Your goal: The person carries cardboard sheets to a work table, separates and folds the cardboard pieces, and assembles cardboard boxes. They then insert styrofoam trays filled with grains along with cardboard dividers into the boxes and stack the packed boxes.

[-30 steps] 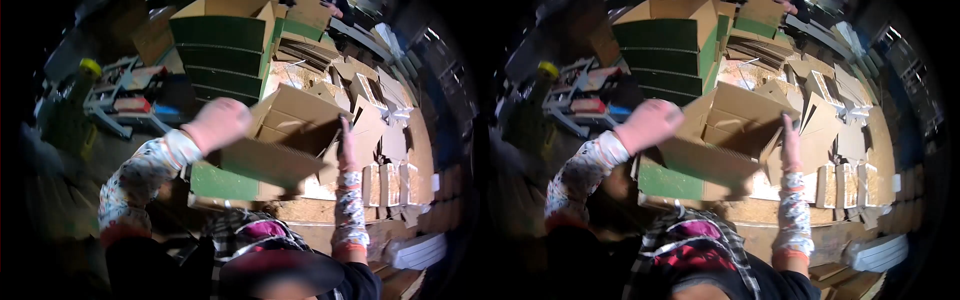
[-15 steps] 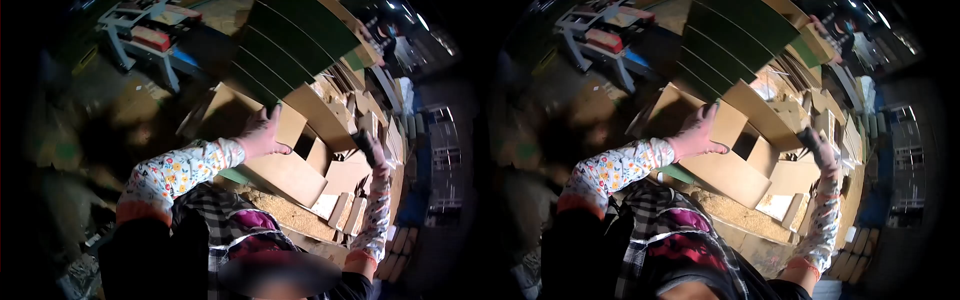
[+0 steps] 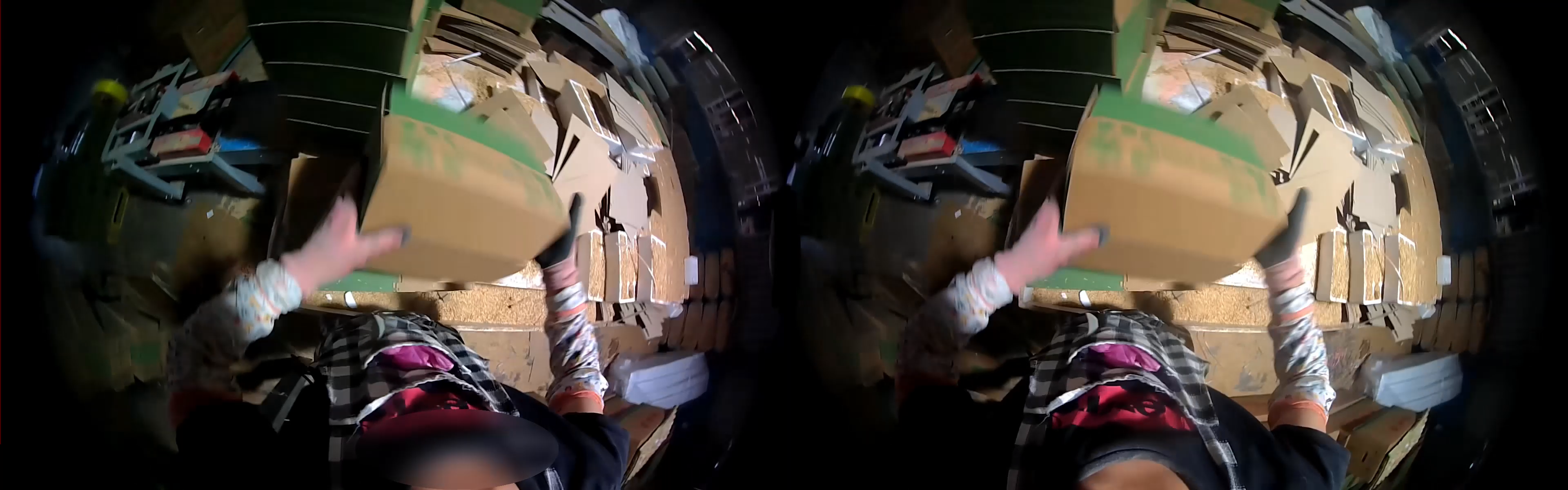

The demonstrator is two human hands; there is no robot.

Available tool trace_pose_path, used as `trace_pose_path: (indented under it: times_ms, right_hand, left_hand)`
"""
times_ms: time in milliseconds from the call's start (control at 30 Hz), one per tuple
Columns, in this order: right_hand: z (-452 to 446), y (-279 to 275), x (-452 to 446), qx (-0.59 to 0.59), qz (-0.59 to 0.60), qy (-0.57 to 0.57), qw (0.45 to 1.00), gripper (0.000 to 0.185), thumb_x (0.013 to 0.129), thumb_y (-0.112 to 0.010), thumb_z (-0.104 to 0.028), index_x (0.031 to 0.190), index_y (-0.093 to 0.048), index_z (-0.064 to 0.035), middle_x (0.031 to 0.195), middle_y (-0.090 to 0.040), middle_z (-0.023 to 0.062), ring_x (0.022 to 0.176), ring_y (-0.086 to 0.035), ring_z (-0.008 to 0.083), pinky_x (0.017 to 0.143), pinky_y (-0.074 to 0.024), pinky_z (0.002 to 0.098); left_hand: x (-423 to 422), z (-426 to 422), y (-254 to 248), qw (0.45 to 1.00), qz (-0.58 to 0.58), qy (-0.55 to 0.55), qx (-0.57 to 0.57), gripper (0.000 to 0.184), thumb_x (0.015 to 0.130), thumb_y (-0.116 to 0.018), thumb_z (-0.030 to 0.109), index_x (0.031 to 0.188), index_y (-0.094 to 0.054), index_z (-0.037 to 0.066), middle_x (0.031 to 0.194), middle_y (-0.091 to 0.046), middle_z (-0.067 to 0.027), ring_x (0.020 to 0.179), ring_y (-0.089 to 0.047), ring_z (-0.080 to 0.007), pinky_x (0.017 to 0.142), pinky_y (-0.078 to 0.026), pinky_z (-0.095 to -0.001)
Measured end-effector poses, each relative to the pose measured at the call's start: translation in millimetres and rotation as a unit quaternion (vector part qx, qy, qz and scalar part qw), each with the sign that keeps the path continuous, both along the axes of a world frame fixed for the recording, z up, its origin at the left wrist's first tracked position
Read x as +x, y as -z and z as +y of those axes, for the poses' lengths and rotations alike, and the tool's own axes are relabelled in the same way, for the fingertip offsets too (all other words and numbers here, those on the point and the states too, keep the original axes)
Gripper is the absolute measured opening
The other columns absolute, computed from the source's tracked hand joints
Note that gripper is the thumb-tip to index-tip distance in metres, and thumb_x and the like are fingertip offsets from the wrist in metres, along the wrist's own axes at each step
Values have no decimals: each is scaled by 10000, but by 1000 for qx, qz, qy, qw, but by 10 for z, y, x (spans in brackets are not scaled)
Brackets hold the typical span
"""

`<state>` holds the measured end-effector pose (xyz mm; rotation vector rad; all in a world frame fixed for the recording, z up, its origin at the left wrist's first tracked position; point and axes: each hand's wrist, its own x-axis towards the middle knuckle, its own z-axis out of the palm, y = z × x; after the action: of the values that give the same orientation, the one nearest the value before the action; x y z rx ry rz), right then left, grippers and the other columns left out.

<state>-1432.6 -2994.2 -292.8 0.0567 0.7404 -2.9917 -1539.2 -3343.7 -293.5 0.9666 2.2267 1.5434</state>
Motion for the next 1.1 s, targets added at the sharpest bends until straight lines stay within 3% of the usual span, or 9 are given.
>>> trace_pose_path:
  times_ms: [100,167,267,433,633,800,833,900,1100]
  right_hand:
    - [204,-155,-14,314,-72,-14,946,749,864,-504,-538,1385,-331,-29,1366,-415,177,1262,-404,294,1050,-318,383]
    - [117,398,-239,728,-134,27,672,718,842,-629,-356,1358,-326,40,1270,-500,227,1182,-488,310,993,-379,350]
    - [-164,374,-499,685,-21,143,714,628,861,-611,-359,1295,-396,41,1212,-540,176,1114,-517,281,947,-412,347]
    - [299,435,181,268,-94,142,948,512,956,-471,-360,1329,-406,-16,1192,-528,40,1067,-495,163,959,-399,302]
    - [2753,1419,2309,432,-413,678,429,776,875,-514,-514,1350,-326,71,1289,-464,230,1164,-468,294,1003,-359,368]
    - [4046,2029,3216,805,-319,472,166,566,927,-501,-319,1364,-357,10,1374,-390,183,1228,-400,263,1027,-313,361]
    - [4130,1986,3168,753,-381,457,280,615,788,-551,37,1360,-327,-5,1296,-450,232,1177,-461,304,1019,-348,355]
    - [4008,1876,2965,663,-348,525,404,504,934,-491,-217,1370,-355,-5,1389,-400,116,1246,-405,225,1032,-330,322]
    - [3785,1671,2914,776,-383,403,297,529,859,-580,-210,1328,-420,-27,1253,-523,208,1148,-515,302,968,-400,319]
  left_hand:
    - [-85,-481,819,855,422,91,-286,565,726,-622,169,1250,-476,16,1307,-393,-255,1253,-349,-394,1079,-228,-519]
    - [-221,-441,584,877,329,57,-345,453,797,-556,108,1246,-507,72,1278,-440,-201,1211,-395,-376,1062,-273,-458]
    - [-499,179,81,967,-47,-187,164,501,864,-539,153,1333,-391,61,1285,-421,-210,1166,-400,-412,1039,-305,-391]
    - [-1187,675,308,937,238,-104,-233,478,853,-538,130,1286,-388,-9,1251,-414,-274,1163,-402,-410,1002,-328,-432]
    - [-1342,770,324,878,262,-146,-373,392,853,-503,46,1234,-445,-30,1230,-467,-260,1163,-419,-401,990,-345,-419]
    - [-1390,731,360,844,258,-171,-437,441,877,-505,74,1293,-390,-13,1293,-410,-261,1188,-403,-405,997,-345,-419]
    - [-1407,742,354,839,255,-175,-448,444,876,-505,73,1296,-388,-12,1294,-407,-263,1192,-401,-404,998,-344,-418]
    - [-1422,726,364,841,266,-176,-437,447,875,-506,70,1298,-387,-8,1291,-408,-265,1187,-403,-408,996,-345,-420]
    - [-1348,796,309,854,277,-153,-413,418,868,-515,63,1264,-415,-25,1240,-449,-257,1146,-432,-412,966,-369,-415]
